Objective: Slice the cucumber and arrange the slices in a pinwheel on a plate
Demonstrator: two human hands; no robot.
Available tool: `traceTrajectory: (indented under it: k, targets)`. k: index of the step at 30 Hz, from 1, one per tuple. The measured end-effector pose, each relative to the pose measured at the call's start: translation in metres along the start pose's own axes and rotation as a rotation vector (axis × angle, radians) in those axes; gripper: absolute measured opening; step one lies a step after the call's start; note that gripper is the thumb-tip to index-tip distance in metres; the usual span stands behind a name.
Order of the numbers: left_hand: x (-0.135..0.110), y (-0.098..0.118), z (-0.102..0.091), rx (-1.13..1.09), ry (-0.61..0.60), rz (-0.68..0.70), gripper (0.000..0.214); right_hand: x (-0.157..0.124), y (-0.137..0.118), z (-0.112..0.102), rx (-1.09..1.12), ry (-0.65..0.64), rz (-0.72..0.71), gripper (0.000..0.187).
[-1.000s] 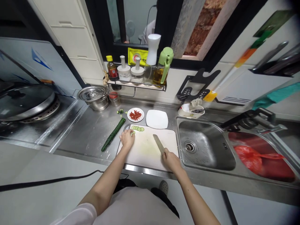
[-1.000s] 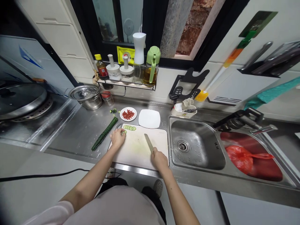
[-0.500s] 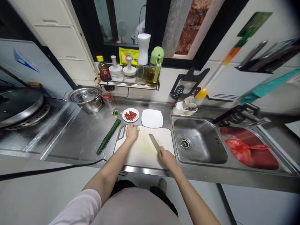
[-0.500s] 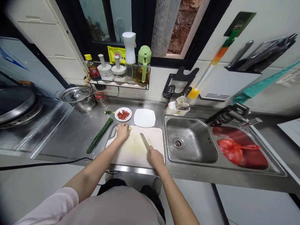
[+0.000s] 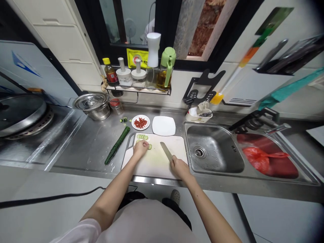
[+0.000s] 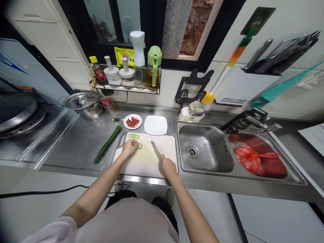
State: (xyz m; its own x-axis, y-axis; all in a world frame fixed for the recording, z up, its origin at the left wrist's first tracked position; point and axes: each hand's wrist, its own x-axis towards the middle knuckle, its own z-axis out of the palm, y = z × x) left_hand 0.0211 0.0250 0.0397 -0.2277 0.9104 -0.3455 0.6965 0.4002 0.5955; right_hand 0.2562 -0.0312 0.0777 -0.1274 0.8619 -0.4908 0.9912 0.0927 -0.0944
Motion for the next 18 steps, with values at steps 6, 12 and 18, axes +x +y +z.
traceTrajectory:
  k: [6,12,18]
  targets:
    - [-0.016,-0.013,0.005,0.164,0.042,0.066,0.013,0.001,-0.003,-0.003,-0.030,0.002,-0.006,0.028]
    - [-0.017,-0.017,0.005,0.285,0.128,0.143,0.020,-0.005,-0.004,-0.005,-0.029,0.042,-0.002,0.029]
    - [-0.019,-0.022,0.004,0.317,0.154,0.132,0.020,-0.019,-0.015,-0.004,-0.053,0.036,-0.100,0.026]
